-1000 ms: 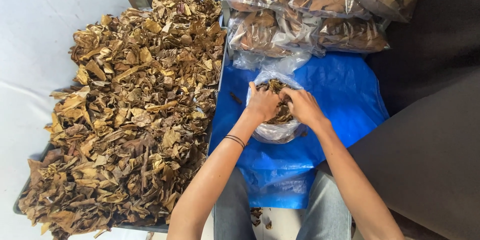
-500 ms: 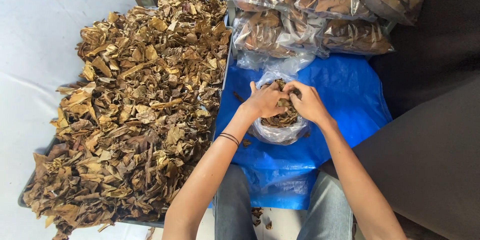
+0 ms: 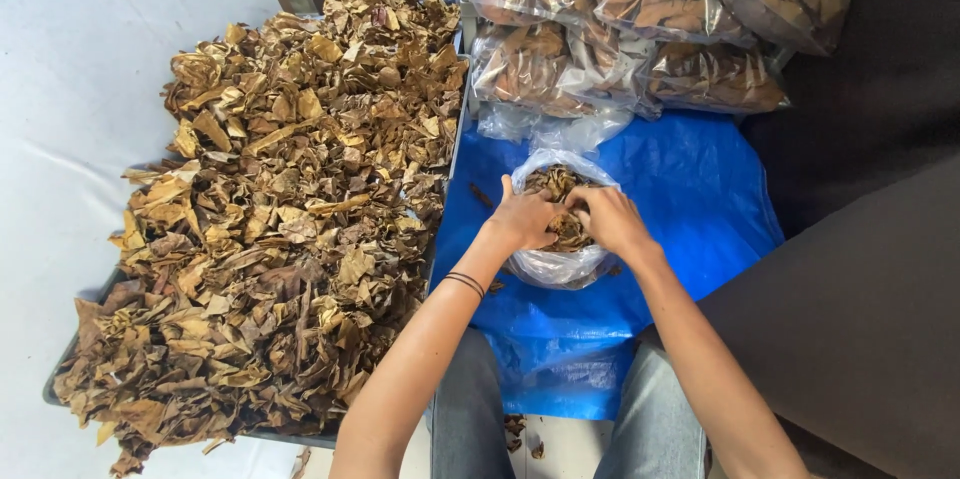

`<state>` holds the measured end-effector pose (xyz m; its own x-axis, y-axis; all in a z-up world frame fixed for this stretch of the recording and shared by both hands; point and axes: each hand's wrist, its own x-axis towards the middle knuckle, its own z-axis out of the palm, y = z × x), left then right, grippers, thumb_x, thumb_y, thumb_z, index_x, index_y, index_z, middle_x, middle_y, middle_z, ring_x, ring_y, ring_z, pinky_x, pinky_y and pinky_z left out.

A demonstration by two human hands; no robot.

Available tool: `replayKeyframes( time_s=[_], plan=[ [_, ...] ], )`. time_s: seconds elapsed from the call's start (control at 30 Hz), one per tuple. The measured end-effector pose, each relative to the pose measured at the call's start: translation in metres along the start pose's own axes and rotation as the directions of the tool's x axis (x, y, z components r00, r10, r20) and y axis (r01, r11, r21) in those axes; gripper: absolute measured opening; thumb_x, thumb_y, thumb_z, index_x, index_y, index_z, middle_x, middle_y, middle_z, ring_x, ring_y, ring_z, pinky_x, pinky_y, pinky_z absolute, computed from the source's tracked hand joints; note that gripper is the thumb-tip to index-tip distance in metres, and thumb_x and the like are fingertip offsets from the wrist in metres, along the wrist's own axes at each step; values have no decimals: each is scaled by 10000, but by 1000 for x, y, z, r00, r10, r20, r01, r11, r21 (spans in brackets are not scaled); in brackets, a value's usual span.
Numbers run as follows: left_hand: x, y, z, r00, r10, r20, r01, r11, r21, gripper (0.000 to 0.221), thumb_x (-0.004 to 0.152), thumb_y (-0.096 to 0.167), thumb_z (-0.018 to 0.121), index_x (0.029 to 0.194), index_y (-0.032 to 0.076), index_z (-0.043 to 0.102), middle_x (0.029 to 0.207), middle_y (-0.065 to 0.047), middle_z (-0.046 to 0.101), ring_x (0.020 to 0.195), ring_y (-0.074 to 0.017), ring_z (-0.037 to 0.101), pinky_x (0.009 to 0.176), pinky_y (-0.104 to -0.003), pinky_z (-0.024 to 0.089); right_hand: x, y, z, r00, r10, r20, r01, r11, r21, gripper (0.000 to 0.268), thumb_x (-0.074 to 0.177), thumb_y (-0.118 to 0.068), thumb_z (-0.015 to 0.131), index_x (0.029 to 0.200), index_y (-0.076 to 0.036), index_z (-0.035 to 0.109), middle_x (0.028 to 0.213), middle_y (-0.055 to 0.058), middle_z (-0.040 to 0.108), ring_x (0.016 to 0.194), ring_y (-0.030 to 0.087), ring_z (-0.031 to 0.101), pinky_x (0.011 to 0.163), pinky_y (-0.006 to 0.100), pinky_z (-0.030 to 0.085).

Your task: The person sorts through a pile of dried leaves by hand, picking up individual leaves or small bundles and placing them into a clear plastic bag.

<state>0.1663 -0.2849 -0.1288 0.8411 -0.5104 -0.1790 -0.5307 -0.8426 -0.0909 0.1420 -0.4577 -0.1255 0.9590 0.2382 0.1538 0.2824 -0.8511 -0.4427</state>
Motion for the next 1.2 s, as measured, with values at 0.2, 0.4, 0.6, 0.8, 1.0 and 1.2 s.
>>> replayKeyframes(
  time_s=[0.2, 0.4, 0.6, 0.8, 1.0, 1.2],
  plan=[
    [-7, -2, -7, 1000, -5, -5, 4, 997, -73, 507, 976, 423, 616, 1474, 349, 559, 1476, -64, 583, 1306, -330, 599, 1137, -827, 112, 8, 5, 16, 1000, 17, 1, -17, 995, -102, 232, 932, -151, 680, 1135, -211, 775, 1143, 67, 782, 1084, 365, 731, 912, 536, 587],
    [-30, -15, -45, 984, 22, -179, -74, 954, -289, 342, 951, 380, 614, 1269, 314, 721, 1175, -75, 777, 1142, -357, 701, 1150, -761, 145, -3, -20, -21, 995, 3, -104, -3, 1000, -1, 175, 963, -176, 659, 1092, -201, 776, 1181, 117, 730, 1119, 416, 697, 902, 581, 586],
    [-21, -22, -41, 872, -188, -453, 44, 950, -310, 523, 886, 272, 790, 1366, 197, 597, 1273, -98, 512, 1255, -340, 540, 967, -609, 511, -21, -64, -41, 988, -93, -126, 91, 996, -21, 343, 943, -255, 691, 1250, -103, 686, 1338, 185, 602, 1329, 426, 550, 994, 579, 548],
    [-29, -19, -28, 929, -316, -196, 186, 851, -492, 793, 984, 114, 698, 1625, 35, 238, 1408, -314, 507, 1182, -507, 643, 899, -661, 601, -25, -61, -5, 990, -141, 19, 142, 983, -119, 870, 956, -584, 601, 1599, -50, 360, 1690, 265, 201, 1565, 436, 189, 1236, 637, 217],
    [-12, -26, -10, 903, -346, -253, 191, 853, -485, 881, 855, -154, 683, 1618, 32, 284, 1371, -341, 569, 1107, -519, 684, 852, -609, 647, -22, -59, 8, 983, -110, 147, 139, 969, -205, 769, 1057, -406, 489, 1654, -38, 173, 1717, 285, 19, 1590, 424, 79, 1252, 630, 154],
    [-17, -26, -13, 877, -384, -289, 210, 848, -487, 851, 834, -174, 679, 1592, 55, 368, 1164, -341, 687, 1028, -519, 715, 817, -622, 641, 4, -26, 45, 971, -65, 231, 135, 943, -303, 759, 1070, -452, 400, 1656, -49, 137, 1727, 254, -26, 1598, 380, 102, 1248, 625, 143]
  ],
)
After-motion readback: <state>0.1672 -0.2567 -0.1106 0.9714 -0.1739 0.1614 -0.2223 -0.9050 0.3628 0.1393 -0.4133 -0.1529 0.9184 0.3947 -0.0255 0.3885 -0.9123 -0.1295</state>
